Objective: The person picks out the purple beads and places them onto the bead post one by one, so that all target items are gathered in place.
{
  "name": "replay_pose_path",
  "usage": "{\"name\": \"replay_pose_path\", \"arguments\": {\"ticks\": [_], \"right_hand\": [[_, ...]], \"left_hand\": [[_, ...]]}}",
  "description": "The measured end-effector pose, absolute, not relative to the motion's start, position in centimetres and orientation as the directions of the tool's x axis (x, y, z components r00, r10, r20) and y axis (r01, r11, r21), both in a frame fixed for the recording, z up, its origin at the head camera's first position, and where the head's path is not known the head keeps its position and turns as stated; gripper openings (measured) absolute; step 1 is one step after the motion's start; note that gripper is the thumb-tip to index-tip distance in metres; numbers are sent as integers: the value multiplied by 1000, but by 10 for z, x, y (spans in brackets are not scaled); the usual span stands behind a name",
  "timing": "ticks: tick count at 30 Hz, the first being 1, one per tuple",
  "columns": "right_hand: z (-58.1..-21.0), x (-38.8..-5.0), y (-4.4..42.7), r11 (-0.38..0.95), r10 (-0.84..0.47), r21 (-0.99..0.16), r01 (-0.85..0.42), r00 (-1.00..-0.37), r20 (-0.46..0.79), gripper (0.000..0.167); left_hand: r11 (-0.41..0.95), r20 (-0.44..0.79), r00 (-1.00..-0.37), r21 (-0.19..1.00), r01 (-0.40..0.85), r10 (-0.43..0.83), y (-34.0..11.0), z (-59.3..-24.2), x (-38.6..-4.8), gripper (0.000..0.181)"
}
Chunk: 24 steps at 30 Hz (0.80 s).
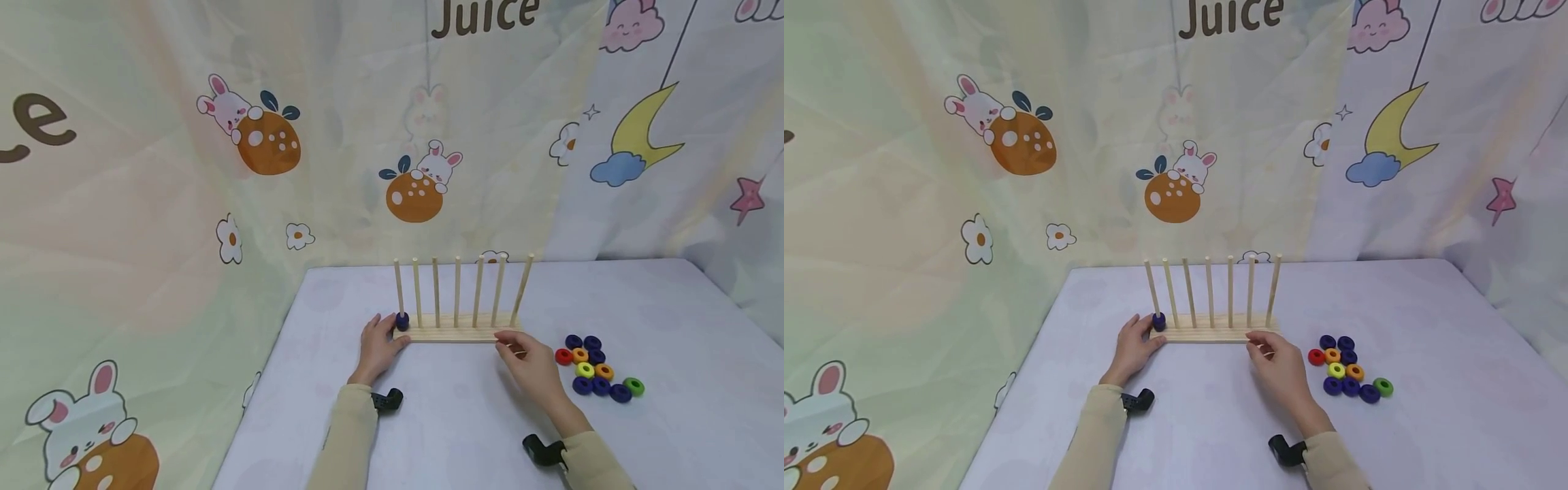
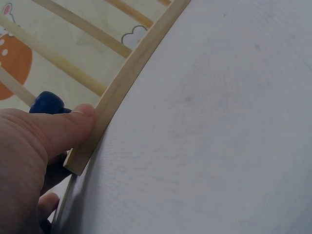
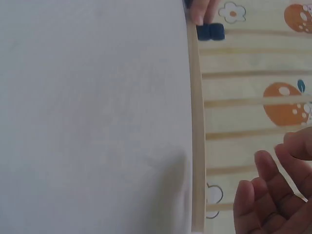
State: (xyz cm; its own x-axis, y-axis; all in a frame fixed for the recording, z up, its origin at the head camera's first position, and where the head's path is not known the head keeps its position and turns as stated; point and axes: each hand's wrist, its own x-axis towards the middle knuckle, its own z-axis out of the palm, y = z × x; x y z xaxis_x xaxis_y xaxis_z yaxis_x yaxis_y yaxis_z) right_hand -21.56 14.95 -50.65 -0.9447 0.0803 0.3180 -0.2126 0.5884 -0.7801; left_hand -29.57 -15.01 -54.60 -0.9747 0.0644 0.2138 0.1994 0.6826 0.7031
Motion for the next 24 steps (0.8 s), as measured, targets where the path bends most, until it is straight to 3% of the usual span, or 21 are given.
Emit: {"name": "replay_pose_path", "arguments": {"ticks": [9,19,24], "right_hand": [[-509,-212,172,621,108,-780,-79,-977,185,26],[-509,-201,183,713,74,-699,-59,-985,158,29],[-512,-201,190,739,94,-673,-20,-987,133,21]], "left_hand": [[685,224,-973,699,205,62,-149,-545,-296,59],[686,244,-967,692,225,71,-150,-545,-296,59],[686,243,-967,692,224,71,-150,-545,-296,59]]}}
